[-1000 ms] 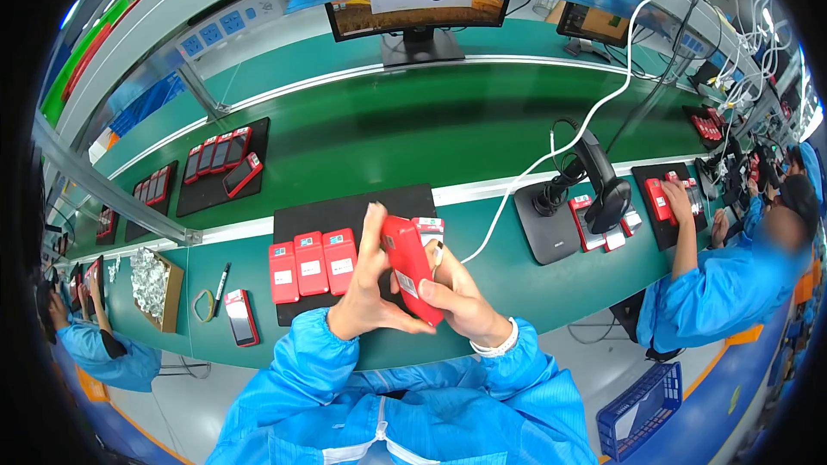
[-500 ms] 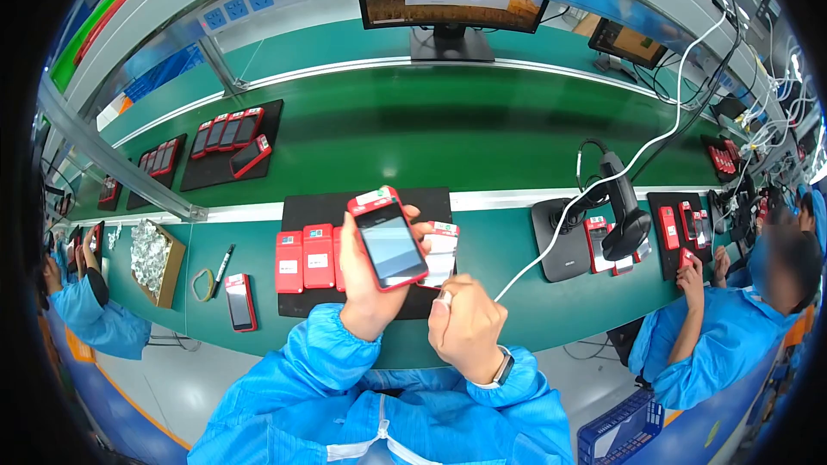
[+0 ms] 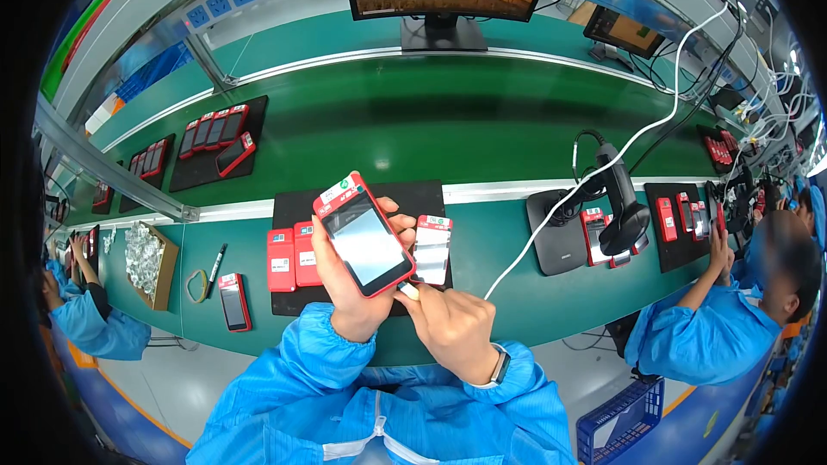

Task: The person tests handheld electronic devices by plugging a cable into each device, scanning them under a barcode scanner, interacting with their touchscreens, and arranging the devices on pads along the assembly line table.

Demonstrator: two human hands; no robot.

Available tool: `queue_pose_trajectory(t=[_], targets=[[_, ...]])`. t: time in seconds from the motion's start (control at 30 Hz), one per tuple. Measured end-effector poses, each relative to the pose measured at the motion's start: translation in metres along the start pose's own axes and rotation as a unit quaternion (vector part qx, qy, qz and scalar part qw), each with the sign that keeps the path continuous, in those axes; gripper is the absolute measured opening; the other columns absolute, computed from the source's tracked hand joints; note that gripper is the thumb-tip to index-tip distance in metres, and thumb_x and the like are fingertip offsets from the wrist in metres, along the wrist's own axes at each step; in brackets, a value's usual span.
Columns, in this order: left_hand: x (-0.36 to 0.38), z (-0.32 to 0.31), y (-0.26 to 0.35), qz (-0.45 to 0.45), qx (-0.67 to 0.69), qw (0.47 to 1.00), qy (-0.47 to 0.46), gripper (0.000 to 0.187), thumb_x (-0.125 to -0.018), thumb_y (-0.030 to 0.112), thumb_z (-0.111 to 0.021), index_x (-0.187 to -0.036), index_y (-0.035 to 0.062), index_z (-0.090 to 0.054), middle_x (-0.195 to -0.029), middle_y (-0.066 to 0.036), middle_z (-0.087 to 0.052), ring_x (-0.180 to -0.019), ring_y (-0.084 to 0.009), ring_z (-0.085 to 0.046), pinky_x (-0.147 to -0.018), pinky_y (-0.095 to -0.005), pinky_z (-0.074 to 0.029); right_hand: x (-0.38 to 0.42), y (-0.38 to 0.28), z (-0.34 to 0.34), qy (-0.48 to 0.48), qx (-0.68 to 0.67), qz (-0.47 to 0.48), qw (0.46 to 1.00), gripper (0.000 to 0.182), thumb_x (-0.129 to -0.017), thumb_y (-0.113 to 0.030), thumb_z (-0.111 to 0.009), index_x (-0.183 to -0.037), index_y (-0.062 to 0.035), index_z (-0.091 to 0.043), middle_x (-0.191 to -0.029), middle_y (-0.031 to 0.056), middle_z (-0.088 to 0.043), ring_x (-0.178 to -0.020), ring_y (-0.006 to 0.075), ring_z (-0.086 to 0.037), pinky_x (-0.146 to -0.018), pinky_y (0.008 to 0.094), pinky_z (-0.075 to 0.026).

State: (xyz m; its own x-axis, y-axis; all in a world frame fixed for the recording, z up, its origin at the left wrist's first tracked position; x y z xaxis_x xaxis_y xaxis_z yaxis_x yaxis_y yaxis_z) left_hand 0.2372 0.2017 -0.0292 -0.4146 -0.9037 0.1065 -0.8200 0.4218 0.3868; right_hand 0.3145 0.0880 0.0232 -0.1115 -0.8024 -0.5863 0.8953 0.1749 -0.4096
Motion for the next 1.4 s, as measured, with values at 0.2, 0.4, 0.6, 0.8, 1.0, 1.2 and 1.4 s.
queue_pose_trajectory(t=[0.2, 0.4, 0.6, 0.8, 1.0, 1.2, 1.4], targets=[[0.002, -0.002, -0.002, -0.075, -0.059, 0.993, -0.063, 0.085, -0.106, 0.075, -0.023, -0.136, 0.004, -0.059, -0.107, -0.015, -0.066, -0.089, -0.03, -0.071, -0.08, -0.0427, -0.061, 0.004, 0.004, 0.006, -0.034, 0.026, -0.017, 0.999, 0.033, -0.088, -0.024, -0.086, -0.074, -0.0086, -0.06, -0.05, 0.0031, -0.051, -0.041, 0.0201, -0.055, -0.041, 0.0348, -0.04], [0.013, -0.009, -0.005, -0.077, -0.094, 0.991, -0.058, 0.097, -0.1, 0.085, -0.019, -0.124, 0.0004, -0.06, -0.104, -0.014, -0.064, -0.088, -0.0298, -0.069, -0.08, -0.0419, -0.059, 0.008, 0.006, 0.003, -0.041, 0.017, -0.041, 0.998, 0.03, -0.087, -0.019, -0.085, -0.074, -0.0056, -0.062, -0.053, 0.0074, -0.057, -0.045, 0.0248, -0.059, -0.043, 0.0372, -0.042], [0.024, -0.004, -0.017, -0.025, -0.201, 0.975, -0.097, 0.106, -0.093, 0.094, -0.022, -0.124, -0.0015, -0.057, -0.103, -0.014, -0.064, -0.089, -0.0281, -0.068, -0.081, -0.0422, -0.057, 0.023, 0.01, -0.005, -0.01, 0.01, -0.02, 1.0, 0.025, -0.085, -0.018, -0.086, -0.078, -0.0049, -0.065, -0.057, 0.0069, -0.059, -0.048, 0.0251, -0.061, -0.046, 0.0375, -0.045], [0.043, -0.024, -0.035, -0.071, -0.356, 0.869, -0.337, 0.131, -0.076, 0.092, -0.058, -0.163, -0.0013, -0.028, -0.109, -0.016, -0.071, -0.094, -0.0314, -0.073, -0.085, -0.0434, -0.06, 0.042, 0.027, 0.032, -0.137, -0.12, 0.04, 0.982, 0.047, -0.093, -0.036, -0.079, -0.117, 0.0042, -0.071, -0.116, 0.0194, -0.072, -0.112, 0.036, -0.068, -0.095, 0.0424, -0.056], [0.084, -0.094, -0.054, -0.278, -0.613, 0.458, -0.581, 0.123, -0.066, 0.076, -0.076, -0.155, -0.0026, -0.045, -0.1, -0.01, -0.065, -0.082, -0.0271, -0.065, -0.07, -0.0379, -0.056, 0.09, 0.053, 0.111, -0.101, -0.318, -0.071, 0.94, 0.057, -0.092, -0.024, -0.078, -0.144, -0.0043, -0.064, -0.146, 0.028, -0.056, -0.125, 0.0448, -0.061, -0.108, 0.0484, -0.049], [0.087, -0.103, -0.099, -0.172, -0.657, 0.358, -0.641, 0.117, -0.068, 0.074, -0.079, -0.154, 0.002, -0.047, -0.1, -0.012, -0.066, -0.084, -0.0314, -0.067, -0.072, -0.0416, -0.057, 0.119, 0.043, 0.099, -0.126, -0.024, -0.073, 0.989, 0.064, -0.081, -0.022, -0.086, -0.143, -0.0189, -0.068, -0.144, 0.0252, -0.055, -0.121, 0.0429, -0.063, -0.098, 0.0471, -0.056], [-0.009, -0.082, -0.141, -0.101, -0.809, 0.238, -0.528, 0.046, -0.097, 0.047, -0.068, -0.102, 0.0017, -0.068, -0.08, -0.022, -0.072, -0.079, -0.0405, -0.073, -0.07, -0.053, -0.055, 0.159, 0.127, 0.112, 0.02, -0.046, -0.119, 0.992, 0.048, -0.079, -0.014, -0.084, -0.127, -0.0168, -0.078, -0.135, 0.0258, -0.063, -0.118, 0.0423, -0.067, -0.096, 0.0458, -0.057]])
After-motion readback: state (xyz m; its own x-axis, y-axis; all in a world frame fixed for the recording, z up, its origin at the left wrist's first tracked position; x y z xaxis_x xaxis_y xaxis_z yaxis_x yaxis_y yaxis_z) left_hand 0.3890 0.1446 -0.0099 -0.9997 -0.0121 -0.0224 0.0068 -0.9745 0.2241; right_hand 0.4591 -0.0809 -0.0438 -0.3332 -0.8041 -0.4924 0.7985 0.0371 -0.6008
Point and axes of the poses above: each hand's wrist, its own x-axis away from the middle knuckle, its own z-axis out of the back of the hand, y = z × x, the point moved 8 cm from there along -x, towards the middle knuckle
